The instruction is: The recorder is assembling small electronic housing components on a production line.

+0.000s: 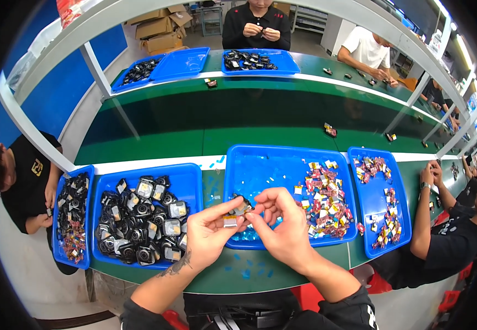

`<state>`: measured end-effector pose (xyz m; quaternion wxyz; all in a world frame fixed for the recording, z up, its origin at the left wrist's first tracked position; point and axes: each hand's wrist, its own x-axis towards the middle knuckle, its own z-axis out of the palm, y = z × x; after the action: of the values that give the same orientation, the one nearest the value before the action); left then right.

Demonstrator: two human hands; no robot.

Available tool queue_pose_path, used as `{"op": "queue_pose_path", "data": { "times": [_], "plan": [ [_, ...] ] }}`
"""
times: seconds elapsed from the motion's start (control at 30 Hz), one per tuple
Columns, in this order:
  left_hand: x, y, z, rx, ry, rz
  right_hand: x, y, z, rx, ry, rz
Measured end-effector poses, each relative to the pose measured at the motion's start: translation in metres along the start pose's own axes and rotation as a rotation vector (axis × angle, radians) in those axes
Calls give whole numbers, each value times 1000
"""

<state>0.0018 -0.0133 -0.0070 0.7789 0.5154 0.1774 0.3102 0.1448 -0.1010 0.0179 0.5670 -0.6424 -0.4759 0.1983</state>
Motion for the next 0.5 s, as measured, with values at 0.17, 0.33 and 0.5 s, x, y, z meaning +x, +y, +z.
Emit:
{"op": "queue_pose_path", "data": {
  "times": [0.17,0.33,0.5],
  "plan": [
    [-2,-5,1,30,-10,117,3,-2,3,-96,-29,-20],
    [1,6,-2,-5,136,52,25,-6,13,-59,-193,45],
    [-16,67,-10,403,262,459,138,34,-3,-46,-336,103]
  ]
}}
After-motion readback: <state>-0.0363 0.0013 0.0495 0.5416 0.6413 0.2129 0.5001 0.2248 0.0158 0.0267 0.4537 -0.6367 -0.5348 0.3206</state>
